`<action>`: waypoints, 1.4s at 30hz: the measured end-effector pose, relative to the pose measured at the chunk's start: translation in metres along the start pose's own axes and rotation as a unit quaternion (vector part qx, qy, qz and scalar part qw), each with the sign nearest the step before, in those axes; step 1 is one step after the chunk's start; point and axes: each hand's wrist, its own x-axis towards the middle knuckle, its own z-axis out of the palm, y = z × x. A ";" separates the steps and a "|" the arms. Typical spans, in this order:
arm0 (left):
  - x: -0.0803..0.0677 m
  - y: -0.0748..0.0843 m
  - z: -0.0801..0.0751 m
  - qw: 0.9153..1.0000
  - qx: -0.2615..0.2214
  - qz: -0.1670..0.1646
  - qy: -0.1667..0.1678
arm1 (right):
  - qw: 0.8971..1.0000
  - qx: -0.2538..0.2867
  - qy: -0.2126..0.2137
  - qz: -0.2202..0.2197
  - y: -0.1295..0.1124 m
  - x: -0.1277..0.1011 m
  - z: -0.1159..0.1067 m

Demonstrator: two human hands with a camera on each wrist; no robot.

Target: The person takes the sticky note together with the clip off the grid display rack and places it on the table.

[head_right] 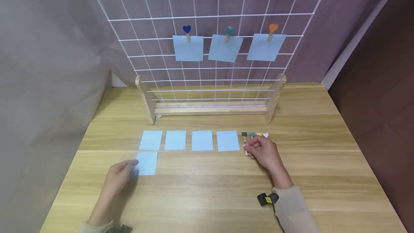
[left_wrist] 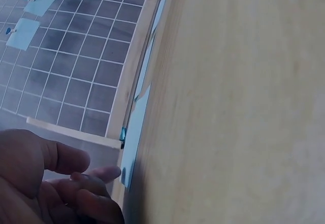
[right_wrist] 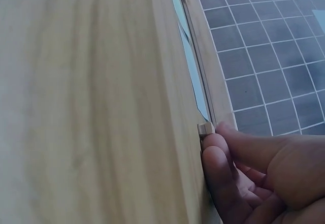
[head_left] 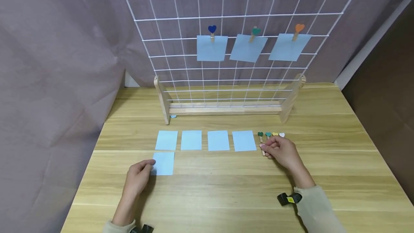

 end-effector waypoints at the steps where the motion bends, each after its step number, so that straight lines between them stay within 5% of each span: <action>1: -0.001 0.001 0.000 1.000 0.004 0.005 0.000 | 1.000 0.000 0.001 0.002 0.000 0.000 0.000; 8: -0.004 0.006 0.000 0.997 0.056 0.061 0.003 | 1.000 -0.005 0.014 0.003 -0.001 -0.002 0.001; 21: 0.004 0.006 0.003 0.996 0.060 0.050 -0.031 | 1.000 -0.009 0.018 -0.012 -0.006 -0.004 -0.001; 29: 0.002 0.014 0.004 0.995 0.057 0.070 -0.034 | 0.999 -0.013 0.027 -0.044 -0.017 -0.008 -0.005; 34: 0.002 0.020 0.008 0.991 0.062 0.115 -0.027 | 0.996 0.046 0.006 -0.070 -0.035 -0.010 -0.003; 42: 0.005 0.039 0.025 0.983 0.008 0.181 0.013 | 0.993 0.045 0.001 -0.110 -0.050 -0.007 0.003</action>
